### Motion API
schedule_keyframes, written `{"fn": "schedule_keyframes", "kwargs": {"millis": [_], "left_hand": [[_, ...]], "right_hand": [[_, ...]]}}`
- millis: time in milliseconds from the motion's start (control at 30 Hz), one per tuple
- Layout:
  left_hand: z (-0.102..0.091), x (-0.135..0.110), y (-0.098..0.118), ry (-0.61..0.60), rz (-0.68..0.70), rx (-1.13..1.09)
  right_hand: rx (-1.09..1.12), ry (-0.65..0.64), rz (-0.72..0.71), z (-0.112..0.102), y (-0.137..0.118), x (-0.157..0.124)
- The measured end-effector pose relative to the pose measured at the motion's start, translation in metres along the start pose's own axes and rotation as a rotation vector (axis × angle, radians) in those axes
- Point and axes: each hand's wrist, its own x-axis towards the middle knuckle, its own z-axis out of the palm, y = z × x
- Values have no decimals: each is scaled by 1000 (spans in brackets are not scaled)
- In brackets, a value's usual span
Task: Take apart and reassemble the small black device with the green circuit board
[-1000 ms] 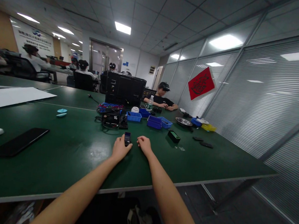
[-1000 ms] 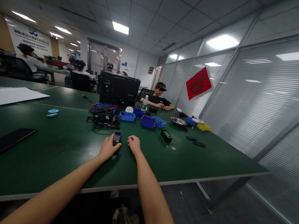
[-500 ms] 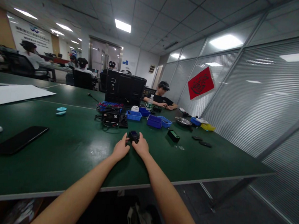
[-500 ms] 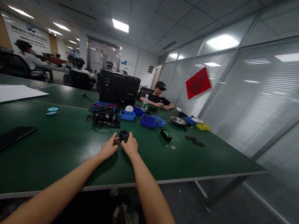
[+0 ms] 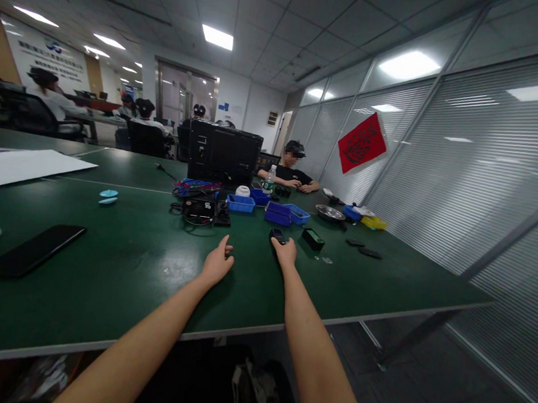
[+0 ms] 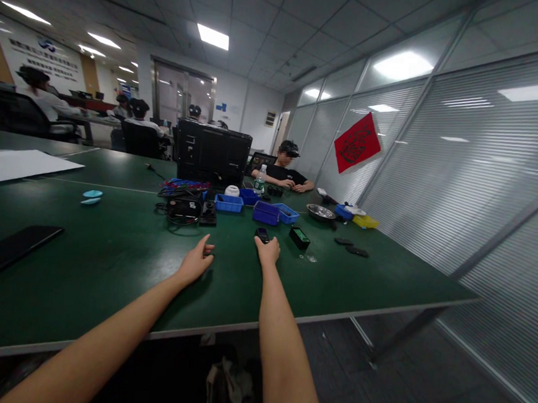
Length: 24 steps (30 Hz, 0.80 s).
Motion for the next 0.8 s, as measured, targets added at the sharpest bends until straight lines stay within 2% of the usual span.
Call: {"fn": "schedule_keyframes", "kwargs": {"millis": [367,700,800], "left_hand": [[1,0,0,4,11,12],[-1,-1,3,-4,9,25],[-1,-1,2,0,12,26]], "right_hand": [[-43,-5,17,1,-5,-6],[-167,-62,-106,3,-15,-21],[-104,-9,-115,-2,-25,-30]]}}
